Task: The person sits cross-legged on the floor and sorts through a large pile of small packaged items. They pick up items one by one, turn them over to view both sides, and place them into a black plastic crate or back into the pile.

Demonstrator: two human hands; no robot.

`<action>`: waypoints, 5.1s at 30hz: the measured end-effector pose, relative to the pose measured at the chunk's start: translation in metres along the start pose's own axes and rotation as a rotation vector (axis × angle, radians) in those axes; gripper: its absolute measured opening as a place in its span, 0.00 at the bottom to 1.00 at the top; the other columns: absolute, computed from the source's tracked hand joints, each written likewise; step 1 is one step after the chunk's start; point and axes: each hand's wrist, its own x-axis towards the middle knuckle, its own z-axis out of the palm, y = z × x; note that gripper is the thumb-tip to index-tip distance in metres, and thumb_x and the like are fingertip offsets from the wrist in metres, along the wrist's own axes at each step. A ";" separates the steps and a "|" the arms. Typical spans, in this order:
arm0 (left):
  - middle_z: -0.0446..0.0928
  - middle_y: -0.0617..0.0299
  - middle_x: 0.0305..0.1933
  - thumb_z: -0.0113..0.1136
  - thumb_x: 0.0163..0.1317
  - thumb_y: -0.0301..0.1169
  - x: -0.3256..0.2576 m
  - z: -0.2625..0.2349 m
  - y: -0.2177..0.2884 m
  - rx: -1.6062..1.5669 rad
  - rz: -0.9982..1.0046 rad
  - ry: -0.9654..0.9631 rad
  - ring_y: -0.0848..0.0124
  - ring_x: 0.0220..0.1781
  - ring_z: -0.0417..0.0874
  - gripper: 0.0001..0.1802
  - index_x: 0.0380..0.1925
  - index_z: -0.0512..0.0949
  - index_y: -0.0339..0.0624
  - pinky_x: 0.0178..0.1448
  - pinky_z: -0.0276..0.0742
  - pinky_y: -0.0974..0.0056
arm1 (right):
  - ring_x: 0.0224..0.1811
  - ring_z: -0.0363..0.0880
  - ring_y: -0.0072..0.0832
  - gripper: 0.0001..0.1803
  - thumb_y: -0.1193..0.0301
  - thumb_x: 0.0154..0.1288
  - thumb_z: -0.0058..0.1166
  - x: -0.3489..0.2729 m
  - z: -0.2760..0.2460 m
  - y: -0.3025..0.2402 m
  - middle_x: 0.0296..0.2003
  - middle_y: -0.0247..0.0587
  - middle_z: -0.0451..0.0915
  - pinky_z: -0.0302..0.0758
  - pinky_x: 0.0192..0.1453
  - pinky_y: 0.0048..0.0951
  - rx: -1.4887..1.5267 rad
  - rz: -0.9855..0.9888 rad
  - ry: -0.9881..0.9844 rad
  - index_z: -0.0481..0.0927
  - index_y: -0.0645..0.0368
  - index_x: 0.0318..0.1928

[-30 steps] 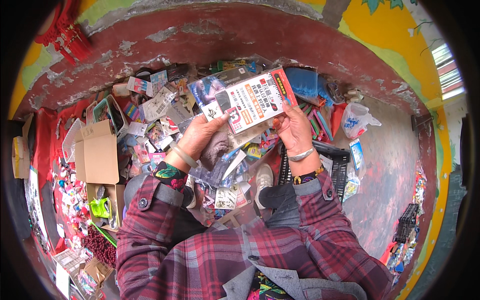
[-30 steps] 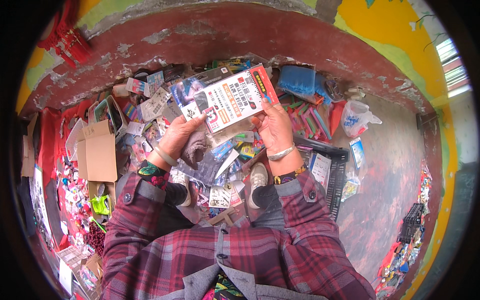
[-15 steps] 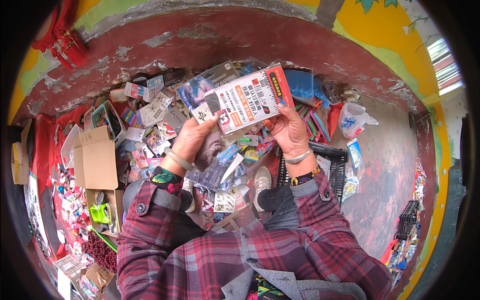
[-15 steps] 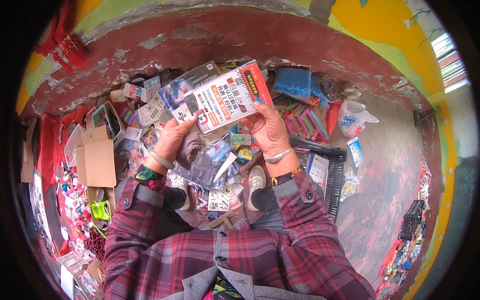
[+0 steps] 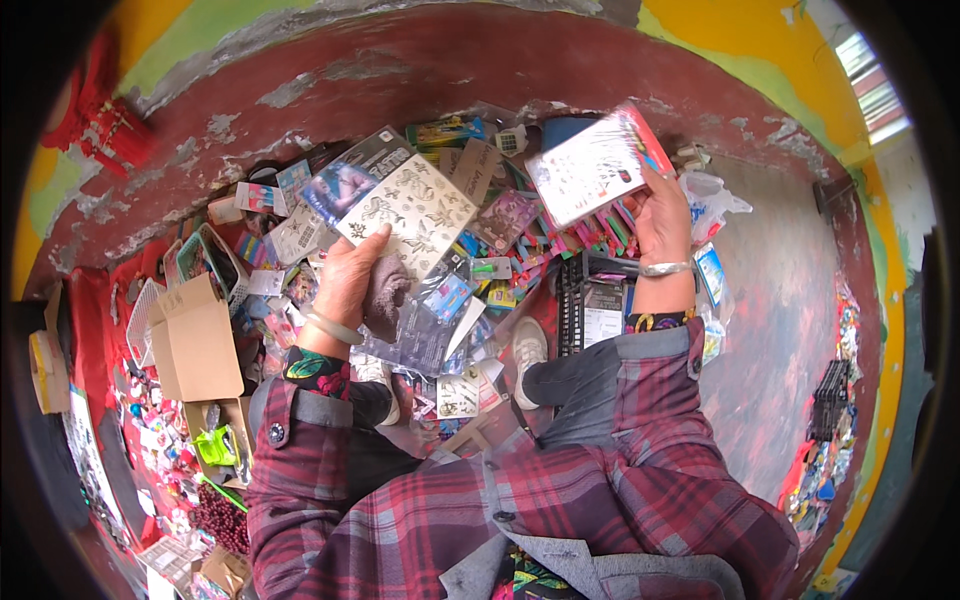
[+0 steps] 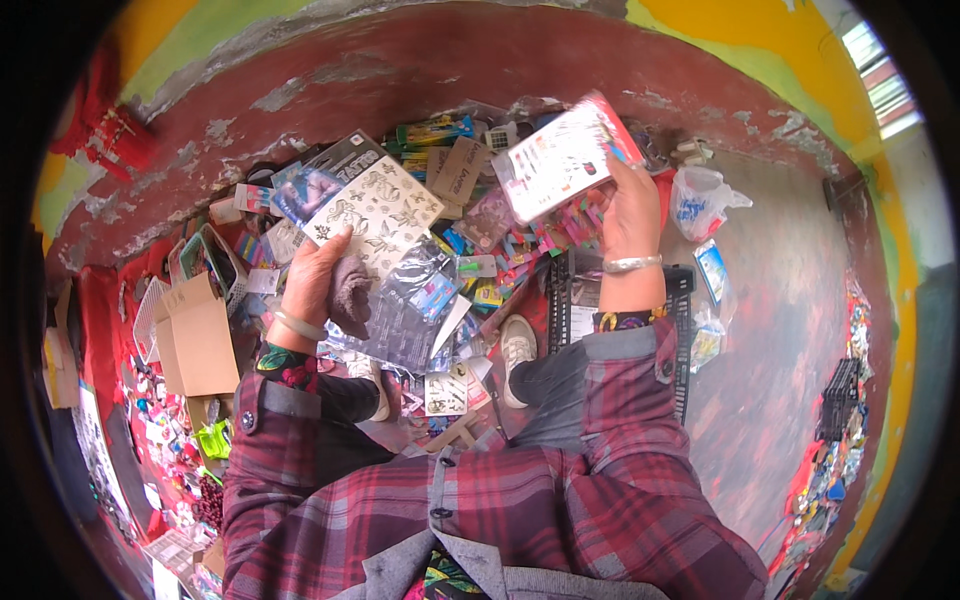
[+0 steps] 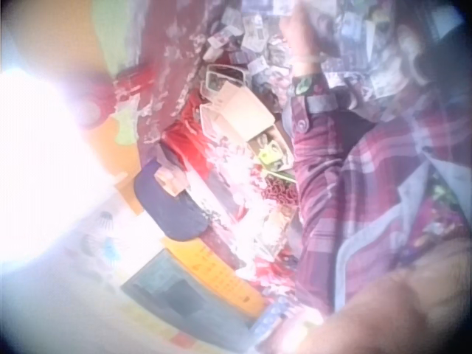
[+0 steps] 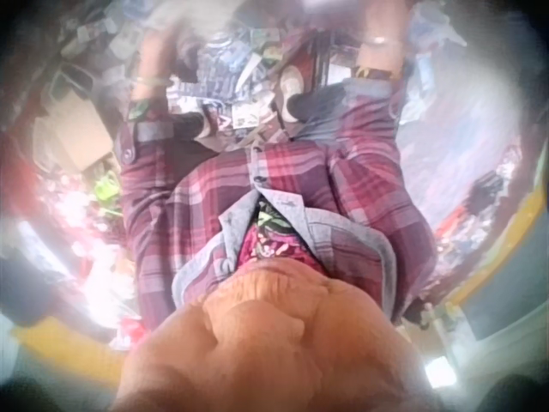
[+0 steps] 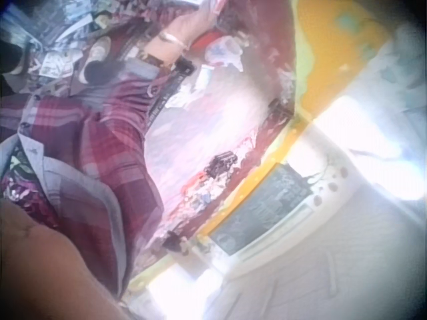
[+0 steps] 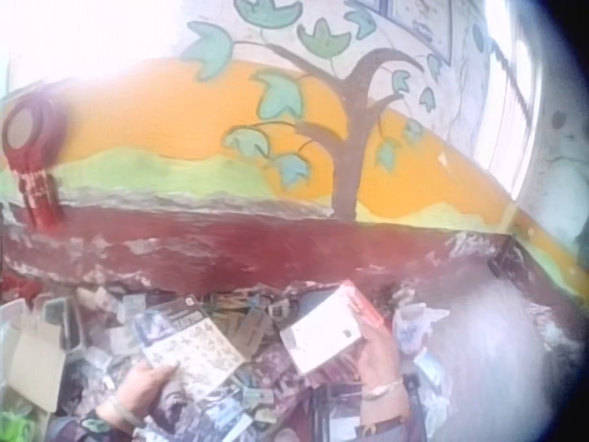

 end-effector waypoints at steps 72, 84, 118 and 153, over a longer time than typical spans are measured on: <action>0.76 0.58 0.40 0.49 0.62 0.28 0.005 0.000 -0.019 0.232 -0.022 0.116 0.70 0.36 0.79 0.15 0.47 0.69 0.33 0.39 0.76 0.68 | 0.14 0.73 0.33 0.28 0.48 0.59 0.48 0.142 -0.090 0.387 0.18 0.44 0.77 0.68 0.19 0.39 -1.250 0.965 -0.231 0.76 0.64 0.21; 0.76 0.58 0.39 0.49 0.61 0.28 0.005 -0.001 -0.011 0.277 -0.038 0.076 0.71 0.35 0.78 0.15 0.46 0.70 0.32 0.37 0.75 0.68 | 0.14 0.71 0.26 0.09 0.70 0.51 0.61 0.162 -0.063 0.326 0.21 0.39 0.76 0.69 0.16 0.29 -0.917 0.764 0.023 0.75 0.61 0.27; 0.78 0.59 0.32 0.53 0.58 0.30 0.004 -0.005 -0.007 0.190 -0.092 -0.005 0.71 0.27 0.78 0.13 0.40 0.73 0.32 0.31 0.75 0.68 | 0.31 0.77 0.19 0.10 0.76 0.53 0.60 -0.057 0.082 0.039 0.32 0.40 0.80 0.72 0.36 0.17 -0.107 0.189 -0.413 0.75 0.66 0.36; 0.76 0.59 0.38 0.54 0.60 0.33 0.000 -0.004 -0.006 0.032 -0.013 -0.093 0.74 0.34 0.77 0.16 0.43 0.72 0.31 0.37 0.73 0.70 | 0.55 0.71 0.41 0.12 0.89 0.48 0.51 -0.079 0.104 0.038 0.41 0.42 0.77 0.68 0.58 0.35 -0.525 -0.940 -0.526 0.74 0.60 0.31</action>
